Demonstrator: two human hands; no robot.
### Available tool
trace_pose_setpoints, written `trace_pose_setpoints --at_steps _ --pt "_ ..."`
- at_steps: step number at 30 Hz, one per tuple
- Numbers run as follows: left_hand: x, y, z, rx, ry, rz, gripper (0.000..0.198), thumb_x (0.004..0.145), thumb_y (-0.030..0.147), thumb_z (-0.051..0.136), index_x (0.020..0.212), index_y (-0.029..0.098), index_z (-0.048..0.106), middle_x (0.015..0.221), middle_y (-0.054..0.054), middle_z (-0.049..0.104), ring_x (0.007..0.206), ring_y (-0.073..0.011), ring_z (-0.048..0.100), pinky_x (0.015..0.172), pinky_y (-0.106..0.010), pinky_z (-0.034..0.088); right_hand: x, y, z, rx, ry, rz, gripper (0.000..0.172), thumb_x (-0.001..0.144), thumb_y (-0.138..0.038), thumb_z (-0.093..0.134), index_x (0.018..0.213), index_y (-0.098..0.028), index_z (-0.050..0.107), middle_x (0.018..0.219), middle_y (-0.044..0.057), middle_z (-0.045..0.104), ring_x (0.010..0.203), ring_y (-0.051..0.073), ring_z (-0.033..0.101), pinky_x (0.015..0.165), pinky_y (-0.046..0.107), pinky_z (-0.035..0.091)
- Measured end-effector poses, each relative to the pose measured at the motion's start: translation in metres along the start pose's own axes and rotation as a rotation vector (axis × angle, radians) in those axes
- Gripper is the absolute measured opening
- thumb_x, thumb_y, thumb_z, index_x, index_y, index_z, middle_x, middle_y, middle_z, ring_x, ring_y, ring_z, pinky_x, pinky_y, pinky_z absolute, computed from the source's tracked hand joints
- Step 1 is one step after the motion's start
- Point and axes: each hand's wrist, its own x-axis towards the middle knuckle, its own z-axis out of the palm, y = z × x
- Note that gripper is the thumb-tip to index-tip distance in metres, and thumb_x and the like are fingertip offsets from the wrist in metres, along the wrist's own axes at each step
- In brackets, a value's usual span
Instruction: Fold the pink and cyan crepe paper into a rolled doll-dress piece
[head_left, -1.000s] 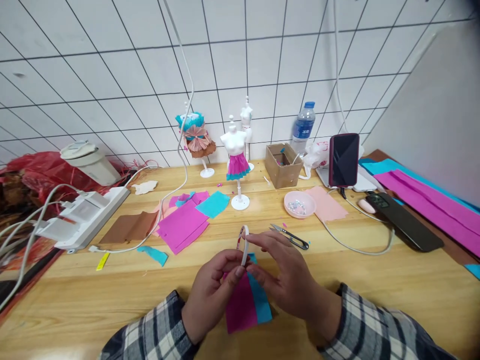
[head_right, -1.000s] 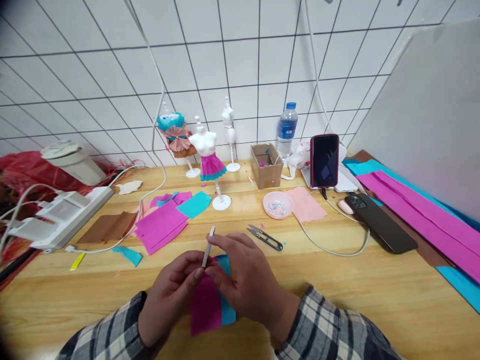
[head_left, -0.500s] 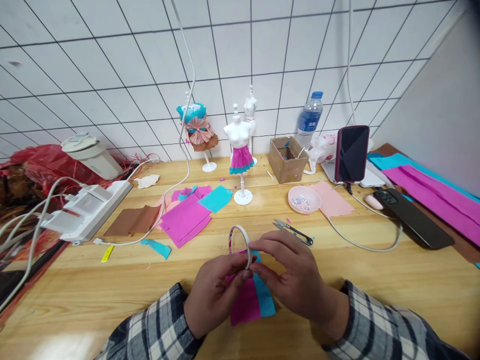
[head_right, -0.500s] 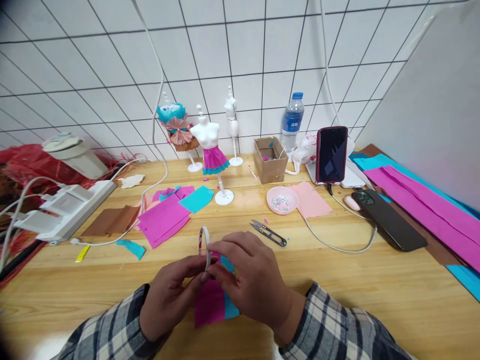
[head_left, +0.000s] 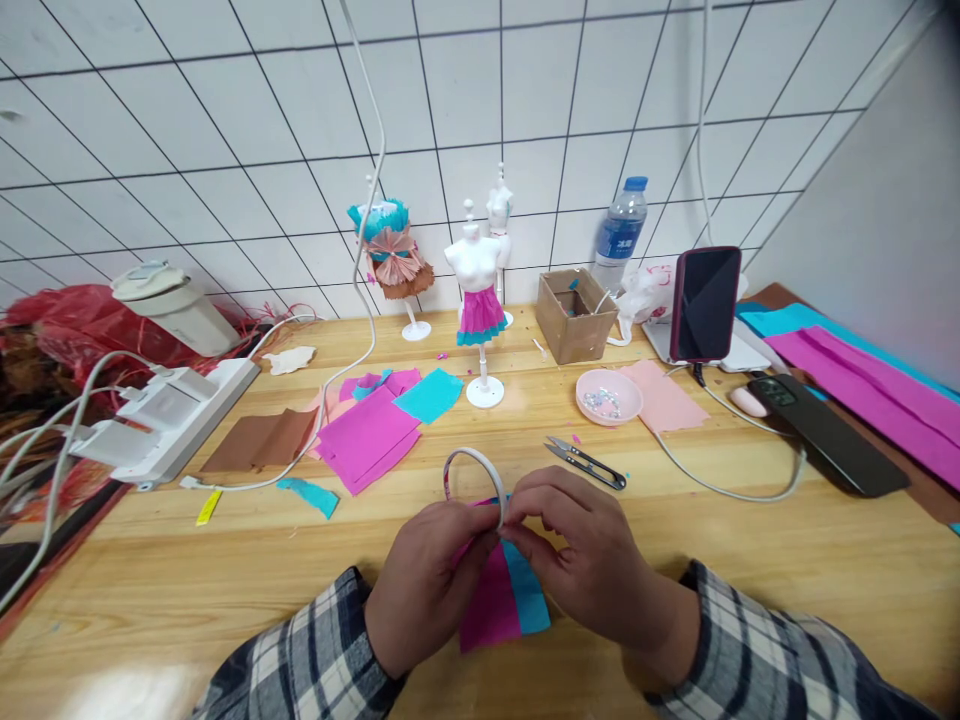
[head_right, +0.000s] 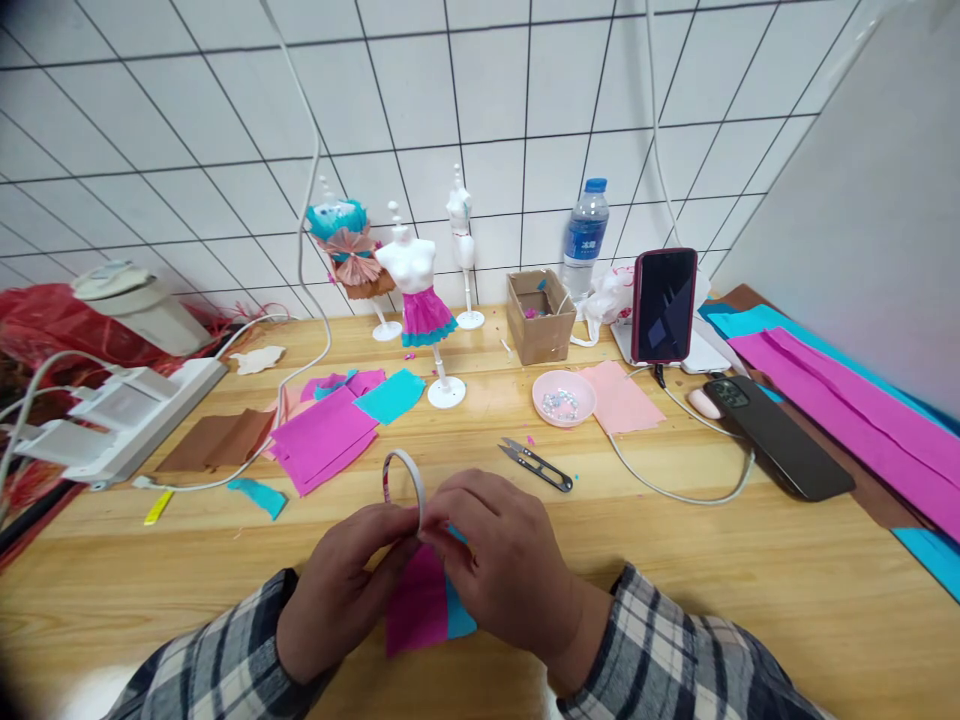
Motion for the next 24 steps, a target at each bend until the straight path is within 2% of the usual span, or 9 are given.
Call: trace_pose_setpoints --at_steps 3,6,9,12,16,19,21,24 --pt "0.0005 0.0006 -0.0007 -0.018 -0.001 0.036 0.025 0.093 0.012 0.046 0.109 0.026 0.06 0.098 -0.003 0.073 0.086 -0.0161 0.067 0.074 -0.027 0.049 -0.0019 0.0008 -0.0009 0.016 0.041 0.019 0.027 0.085 -0.023 0.066 0.108 -0.025 0.053 0.091 0.002 0.065 0.076 0.015 0.06 0.069 0.029 0.052" --pt "-0.0002 -0.0006 -0.0009 -0.022 -0.006 0.087 0.028 0.094 0.011 0.045 0.113 0.025 0.058 0.099 -0.004 0.072 0.087 -0.0166 0.066 0.077 -0.029 0.048 -0.0021 -0.0003 -0.0032 0.008 0.027 0.014 0.04 0.085 -0.022 0.066 0.122 -0.026 0.05 0.099 0.003 0.066 0.077 0.016 0.06 0.074 0.031 0.054" --pt "-0.0015 -0.004 -0.0008 0.0 -0.003 0.143 0.031 0.093 0.009 0.046 0.118 0.025 0.056 0.095 -0.005 0.071 0.086 -0.0171 0.065 0.075 -0.029 0.047 -0.0005 -0.0025 -0.0052 0.007 -0.013 0.003 0.034 0.086 -0.02 0.063 0.118 -0.027 0.053 0.099 0.002 0.067 0.082 0.017 0.062 0.08 0.033 0.055" --pt "-0.0019 -0.0071 -0.001 0.058 -0.007 0.182 0.036 0.092 0.01 0.049 0.125 0.023 0.053 0.091 -0.006 0.07 0.082 -0.0175 0.063 0.072 -0.031 0.045 0.0006 -0.0028 -0.005 0.011 -0.007 0.035 0.029 0.086 -0.022 0.065 0.113 -0.026 0.054 0.097 0.001 0.067 0.082 0.016 0.062 0.08 0.031 0.054" --pt "-0.0009 -0.0082 -0.0013 0.16 0.006 0.212 0.031 0.092 0.017 0.053 0.123 0.02 0.054 0.078 -0.002 0.068 0.07 -0.0165 0.06 0.068 -0.031 0.042 -0.0002 0.0003 -0.0026 0.02 -0.025 0.069 0.023 0.085 -0.024 0.068 0.104 -0.025 0.054 0.095 0.0 0.067 0.073 0.013 0.06 0.069 0.026 0.052" --pt "-0.0007 -0.0078 -0.0006 0.208 0.014 0.213 0.025 0.095 0.018 0.05 0.119 0.02 0.056 0.073 -0.001 0.067 0.064 -0.0145 0.06 0.062 -0.028 0.04 -0.0011 0.0027 -0.0008 0.053 -0.045 0.099 0.019 0.086 -0.022 0.066 0.099 -0.025 0.053 0.096 0.0 0.067 0.065 0.011 0.057 0.059 0.024 0.049" --pt "-0.0009 -0.0075 0.0001 0.237 0.022 0.202 0.025 0.096 0.021 0.05 0.12 0.02 0.056 0.07 0.0 0.066 0.062 -0.0145 0.059 0.06 -0.028 0.04 -0.0018 0.0036 0.0002 0.083 -0.059 0.108 0.016 0.086 -0.02 0.066 0.091 -0.024 0.051 0.097 0.0 0.066 0.068 0.011 0.058 0.058 0.023 0.048" --pt "-0.0008 -0.0059 0.0002 0.236 0.034 0.18 0.024 0.095 0.022 0.051 0.118 0.022 0.057 0.07 0.0 0.065 0.062 -0.0151 0.059 0.059 -0.027 0.041 -0.003 0.0047 0.0009 0.111 -0.044 0.11 0.021 0.085 -0.019 0.066 0.081 -0.023 0.046 0.101 0.002 0.066 0.073 0.011 0.06 0.06 0.022 0.049"
